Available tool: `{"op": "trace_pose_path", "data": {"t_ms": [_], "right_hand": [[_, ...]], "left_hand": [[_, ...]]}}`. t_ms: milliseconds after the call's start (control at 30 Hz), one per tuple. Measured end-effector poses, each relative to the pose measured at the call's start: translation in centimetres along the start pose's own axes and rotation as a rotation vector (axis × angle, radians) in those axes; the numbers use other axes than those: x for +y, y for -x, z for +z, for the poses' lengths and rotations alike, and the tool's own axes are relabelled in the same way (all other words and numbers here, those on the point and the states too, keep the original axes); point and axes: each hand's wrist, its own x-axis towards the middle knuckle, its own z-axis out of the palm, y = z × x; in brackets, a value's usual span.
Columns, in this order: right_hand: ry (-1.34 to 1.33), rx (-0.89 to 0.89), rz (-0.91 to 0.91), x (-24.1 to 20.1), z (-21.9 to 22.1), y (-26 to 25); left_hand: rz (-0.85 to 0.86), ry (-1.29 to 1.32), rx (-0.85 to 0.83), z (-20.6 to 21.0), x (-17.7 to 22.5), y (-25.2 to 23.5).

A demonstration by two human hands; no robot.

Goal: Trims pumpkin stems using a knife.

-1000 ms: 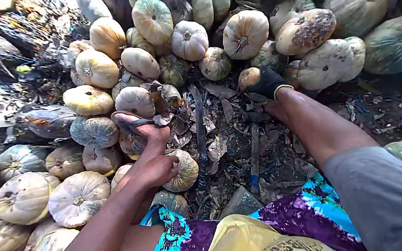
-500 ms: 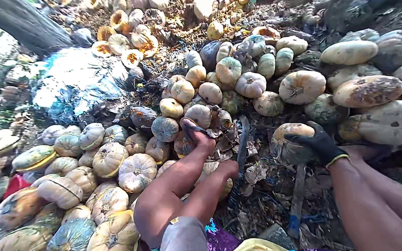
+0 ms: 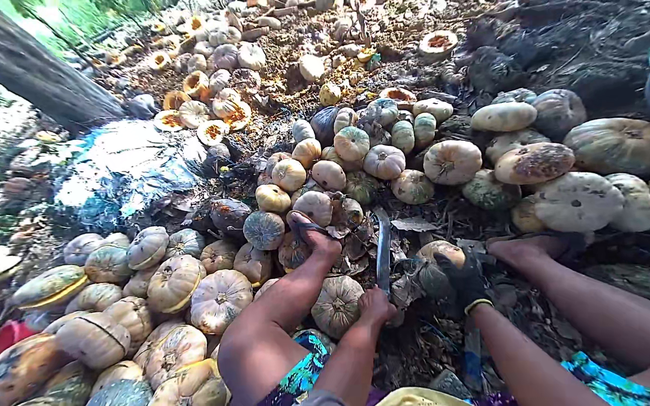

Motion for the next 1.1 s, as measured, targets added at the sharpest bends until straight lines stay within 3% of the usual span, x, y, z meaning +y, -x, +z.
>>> {"op": "trace_pose_path", "data": {"t_ms": [133, 267, 467, 633, 733, 833, 933, 1033, 1100], "right_hand": [[-0.015, -0.044, 0.027, 0.0, -0.4, -0.8], [0.067, -0.106, -0.007, -1.4, -1.5, -1.5], [-0.098, -0.239, 0.165, -3.6, -2.1, 1.3], [-0.172, -0.171, 0.174, -1.2, -0.4, 0.3], [-0.191, -0.147, 0.163, -1.1, 0.3, -0.2], [-0.175, -0.150, 0.138, -1.7, 0.2, -0.5], [-0.116, -0.275, 0.178, -3.9, -2.6, 0.7], [-0.117, -0.135, 0.124, -2.0, -0.6, -0.1], [-0.131, -0.150, 0.124, -1.4, -0.2, -0.6]], "left_hand": [[0.015, 0.129, -0.052, -2.9, -2.1, 1.1], [-0.027, 0.368, 0.090, -4.3, -3.5, 2.4], [0.247, 0.760, 0.317, -2.7, -1.4, 4.3], [0.396, 0.704, 0.374, -1.1, 1.9, 2.6], [0.310, 0.544, 0.354, 1.7, 3.1, 1.1], [0.180, 0.301, 0.223, 3.8, 2.7, -0.4], [0.162, 0.275, 0.171, 4.0, 2.4, -0.8], [0.258, 0.345, 0.300, 3.1, 3.0, -0.2], [0.299, 0.373, 0.367, 2.6, 3.8, -0.4]]}}
